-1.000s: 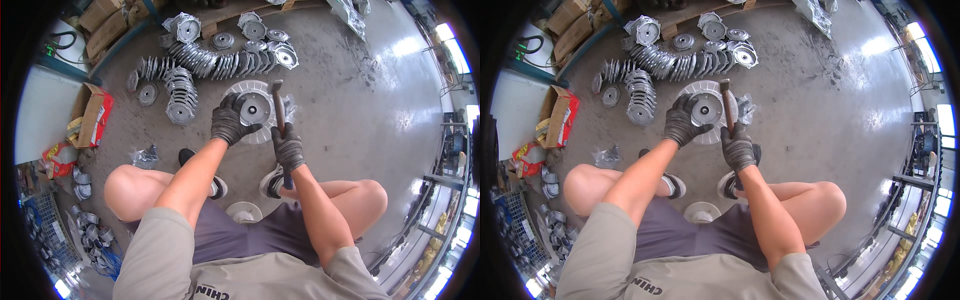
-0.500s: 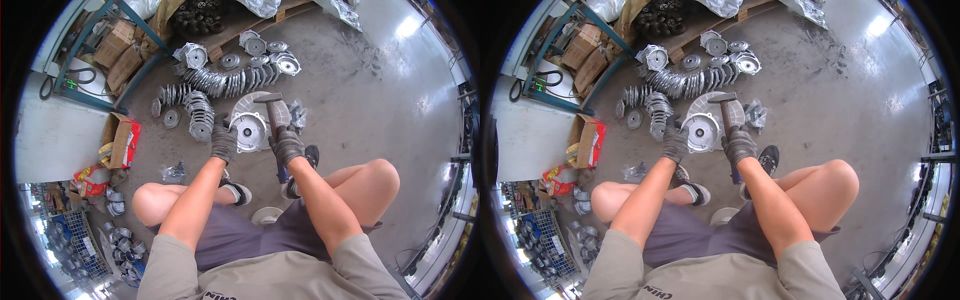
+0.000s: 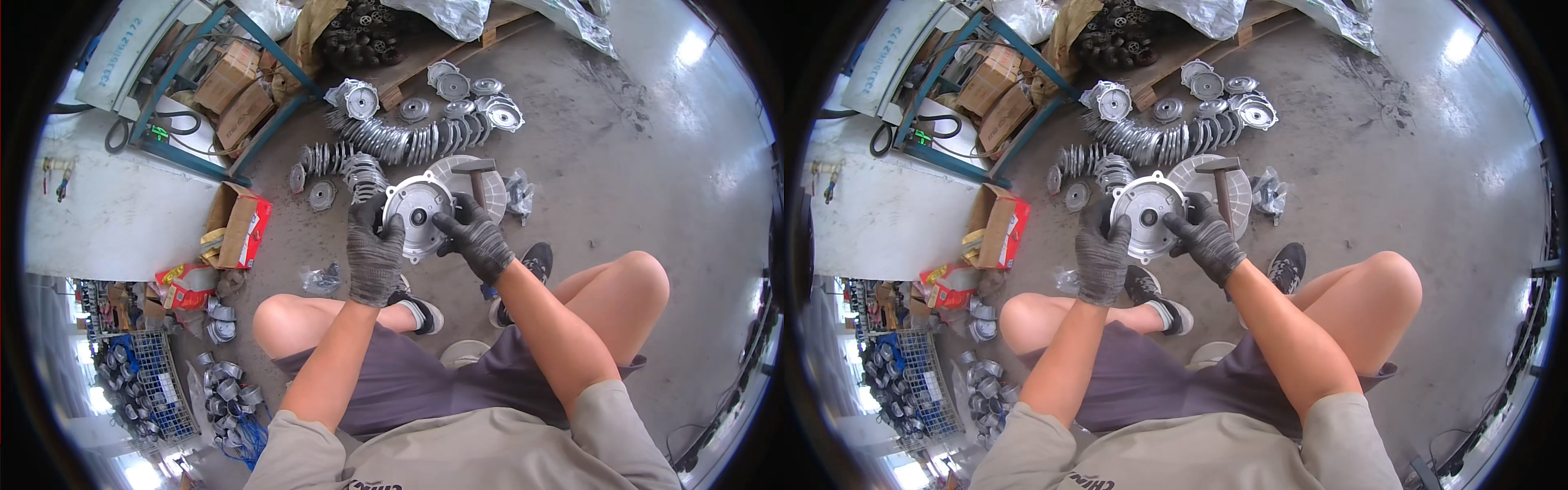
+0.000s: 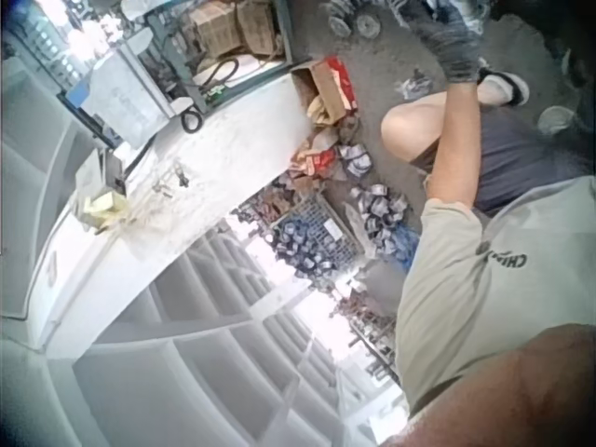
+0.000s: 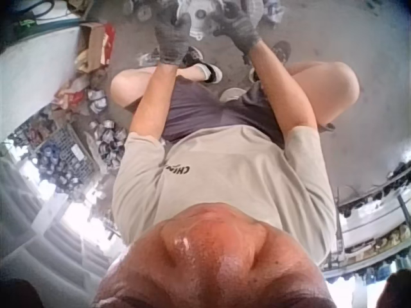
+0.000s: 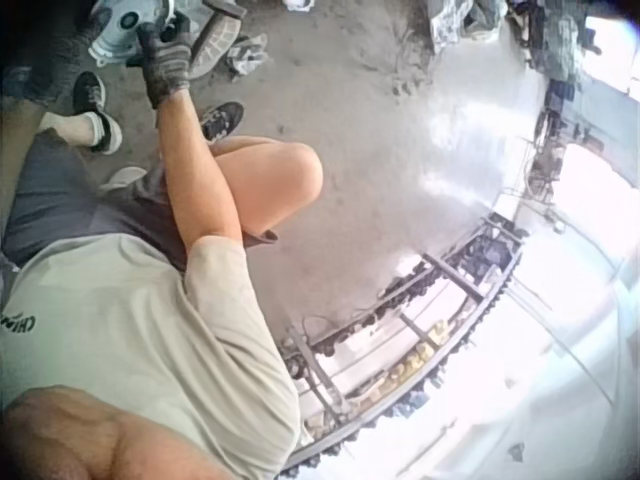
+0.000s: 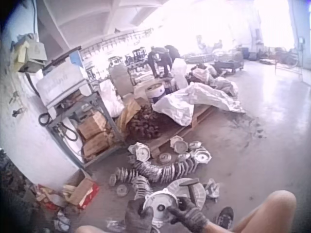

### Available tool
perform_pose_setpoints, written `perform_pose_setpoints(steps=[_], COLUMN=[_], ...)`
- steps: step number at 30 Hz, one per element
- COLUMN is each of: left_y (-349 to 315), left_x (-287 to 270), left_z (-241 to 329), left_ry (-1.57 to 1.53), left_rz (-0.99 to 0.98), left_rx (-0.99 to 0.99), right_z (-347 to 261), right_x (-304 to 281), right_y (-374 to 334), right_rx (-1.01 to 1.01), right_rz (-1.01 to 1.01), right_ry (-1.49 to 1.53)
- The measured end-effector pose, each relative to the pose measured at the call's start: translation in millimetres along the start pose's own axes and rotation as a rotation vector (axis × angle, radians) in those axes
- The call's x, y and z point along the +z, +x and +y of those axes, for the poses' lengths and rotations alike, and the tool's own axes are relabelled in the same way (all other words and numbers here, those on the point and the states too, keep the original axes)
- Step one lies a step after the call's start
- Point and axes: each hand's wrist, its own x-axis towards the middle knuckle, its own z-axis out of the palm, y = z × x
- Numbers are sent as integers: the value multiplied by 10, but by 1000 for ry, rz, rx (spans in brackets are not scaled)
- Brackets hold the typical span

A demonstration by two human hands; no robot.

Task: Using a hammer to assemble and secure metal components on a factory floor.

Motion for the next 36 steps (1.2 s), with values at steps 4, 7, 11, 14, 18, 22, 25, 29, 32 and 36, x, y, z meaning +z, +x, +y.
perform_pose_setpoints(steps=[4, 7, 11, 14, 18, 22, 25, 29, 32, 36], left_y=[-84, -111, -126, -147, -136, -131, -117, -141, -164, -94], left_x=[-70, -54, -63, -40, -34, -32, -28, 1, 47, -28], left_z=[103, 106, 74, -20, 19, 75, 59, -15, 38, 268], left_ry=[183, 9, 64, 35, 29, -45, -126, -152, -195, -64], left_rz=[-31, -70, -87, -95, -103, -122, -153, -145, -71, -33], left_rx=[94, 8, 30, -39, -136, -162, -191, -217, -296, -232], right_z=[-41, -10, 0, 61, 93, -12, -57, -119, -86, -161], right_x=[98, 104, 109, 95, 132, 181, 213, 275, 299, 293], right_y=[-15, 2, -18, 5, 11, -56, -98, -131, -102, -57], right_rx=[-101, -140, -187, -261, -392, -429, -445, -472, -525, -511], right_rz=[-28, -46, -80, -76, -46, 3, 30, 59, 45, 41], right_ry=[-147, -172, -207, -260, -301, -434, -476, -544, -414, -453])
